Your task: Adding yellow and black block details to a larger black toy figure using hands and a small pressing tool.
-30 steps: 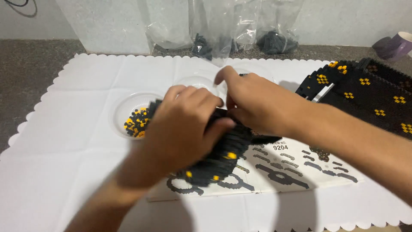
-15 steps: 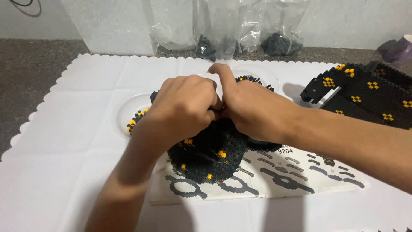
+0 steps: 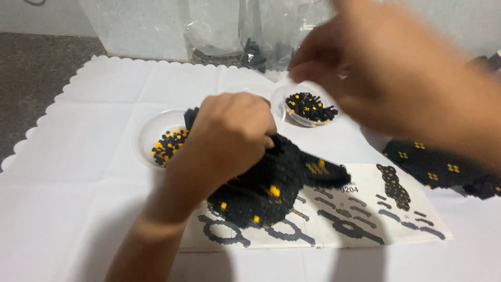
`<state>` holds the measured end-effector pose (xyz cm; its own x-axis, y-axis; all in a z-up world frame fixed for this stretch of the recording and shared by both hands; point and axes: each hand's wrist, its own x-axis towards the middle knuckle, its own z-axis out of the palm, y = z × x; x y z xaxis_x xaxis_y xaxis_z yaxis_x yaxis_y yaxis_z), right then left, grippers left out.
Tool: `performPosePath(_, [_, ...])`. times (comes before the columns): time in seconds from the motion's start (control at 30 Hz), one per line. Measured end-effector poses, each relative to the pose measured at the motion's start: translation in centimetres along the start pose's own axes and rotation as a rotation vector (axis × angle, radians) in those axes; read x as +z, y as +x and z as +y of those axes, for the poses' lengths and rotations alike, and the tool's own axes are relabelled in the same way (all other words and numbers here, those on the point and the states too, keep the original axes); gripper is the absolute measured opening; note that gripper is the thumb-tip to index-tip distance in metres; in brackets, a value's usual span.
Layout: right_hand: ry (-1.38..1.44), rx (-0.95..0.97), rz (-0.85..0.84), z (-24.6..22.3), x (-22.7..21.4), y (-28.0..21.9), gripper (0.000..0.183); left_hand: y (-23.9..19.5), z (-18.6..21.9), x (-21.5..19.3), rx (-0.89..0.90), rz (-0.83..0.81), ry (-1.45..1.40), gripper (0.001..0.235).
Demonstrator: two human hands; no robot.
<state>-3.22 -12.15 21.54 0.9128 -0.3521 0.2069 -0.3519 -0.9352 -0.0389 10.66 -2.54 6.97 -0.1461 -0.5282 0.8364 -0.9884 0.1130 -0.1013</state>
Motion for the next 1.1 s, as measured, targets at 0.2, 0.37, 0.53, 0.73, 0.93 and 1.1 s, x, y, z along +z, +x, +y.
performPosePath(0.2, [0.078,0.017,-0.033,3.3,0.5,-1.0,0.020,-0.1,0.3,-0.6,-0.149,-0.106,-0.075,0.026])
performPosePath(0.37, [0.431,0.343,-0.072,8.2,7.3,-3.6,0.015,0.1,-1.4,-1.7,-0.168,-0.243,-0.166,0.021])
performPosePath(0.53, [0.554,0.304,-0.098,11.7,17.9,-5.6,0.009,3.9,0.2,-8.1,-0.613,-0.601,-0.218,0.037])
performPosePath(0.73, [0.720,0.199,0.087,11.5,22.0,-6.8,0.025,-1.0,0.3,-8.7,-0.229,-0.158,-0.143,0.018])
performPosePath(0.93, [0.937,0.264,0.162,7.7,19.2,-7.2,0.024,-7.7,6.2,-5.6,-0.505,0.072,-0.196,0.046])
performPosePath(1.1, [1.874,0.614,0.013,3.1,18.0,-7.0,0.075,-9.3,10.0,-0.5,-0.749,0.136,-0.344,0.122])
